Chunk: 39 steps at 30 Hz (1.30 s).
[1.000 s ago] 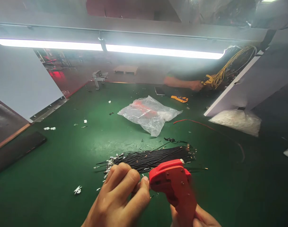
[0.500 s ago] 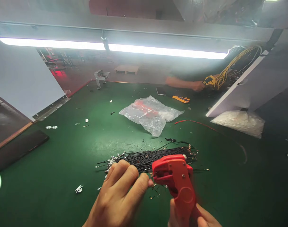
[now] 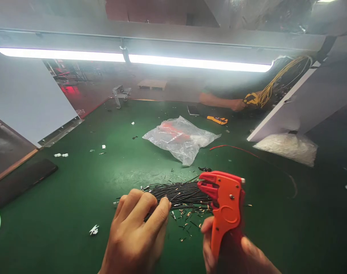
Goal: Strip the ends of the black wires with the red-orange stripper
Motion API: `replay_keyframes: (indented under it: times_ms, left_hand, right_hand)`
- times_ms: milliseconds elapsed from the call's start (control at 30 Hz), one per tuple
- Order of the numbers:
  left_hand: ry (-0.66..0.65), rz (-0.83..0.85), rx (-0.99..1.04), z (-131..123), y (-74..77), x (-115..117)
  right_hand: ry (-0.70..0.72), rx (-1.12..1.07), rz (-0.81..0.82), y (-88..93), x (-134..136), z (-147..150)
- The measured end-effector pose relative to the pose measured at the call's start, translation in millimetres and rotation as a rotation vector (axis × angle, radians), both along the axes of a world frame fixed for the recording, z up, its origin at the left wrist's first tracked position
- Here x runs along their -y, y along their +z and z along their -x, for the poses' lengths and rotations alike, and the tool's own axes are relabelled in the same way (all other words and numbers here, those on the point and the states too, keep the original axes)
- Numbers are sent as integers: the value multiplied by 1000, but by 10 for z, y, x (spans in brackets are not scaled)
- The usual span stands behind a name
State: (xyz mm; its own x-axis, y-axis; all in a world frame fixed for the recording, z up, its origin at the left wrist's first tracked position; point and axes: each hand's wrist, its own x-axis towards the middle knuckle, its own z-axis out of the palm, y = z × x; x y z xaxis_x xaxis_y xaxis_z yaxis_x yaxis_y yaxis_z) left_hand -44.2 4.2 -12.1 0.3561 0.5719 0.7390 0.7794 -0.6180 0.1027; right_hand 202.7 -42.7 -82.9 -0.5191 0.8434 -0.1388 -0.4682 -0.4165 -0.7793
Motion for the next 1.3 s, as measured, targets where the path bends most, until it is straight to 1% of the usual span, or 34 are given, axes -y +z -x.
replay_keyframes:
  times_ms: [67,133,200,267,300,367,467,533,633,733,833,867,967,1033,1100,1200,1300]
  left_hand:
    - [-13,10,13,-9,-17,-3]
    - [-30,25,37,-21,-30,0]
    - [-51,29,43,-31,-42,6]
    - [-67,41,43,-40,-61,11]
    - [-77,50,40,-49,-75,13]
    - [-101,89,38,-81,-121,20]
    - [-140,190,36,-174,-233,40]
    - [-149,222,10,-253,-330,56]
    - [-137,151,27,-343,-463,72]
    - [-127,101,75,-366,-529,69]
    - [-136,93,41,-366,-538,60]
    - [-134,74,42,-375,-538,59]
    - [-139,-19,88,-444,-550,62]
    - [-160,-59,98,-501,-550,67]
    - [-162,-82,103,-537,-525,70]
    - [-164,-71,33,-538,-436,67]
    - [-211,-26,-70,-520,-340,71]
  right_hand:
    - [-190,289,-181,25,-25,-67]
    - [-382,684,-329,44,-77,-134]
    - [-517,1057,-488,39,-146,-189]
    - [-579,1372,-727,8,-210,-217]
    - [-577,1487,-852,-12,-234,-218]
    - [-520,1617,-1038,-54,-255,-192]
    - [-447,1693,-1136,-106,-233,-112]
    - [-435,1751,-1170,-142,-209,-65]
    - [-443,1806,-1181,-205,-200,-43]
    - [-444,1812,-1184,-242,-219,-57]
    - [-494,1797,-1226,-179,-224,-51]
    - [-526,1743,-1241,-133,-218,-39]
    - [-594,1480,-1275,21,-187,10]
    - [-586,1368,-1322,90,-172,33]
    - [-557,1334,-1375,107,-170,40]
    - [-498,1303,-1423,67,-188,37]
    - [-456,1266,-1409,36,-206,37]
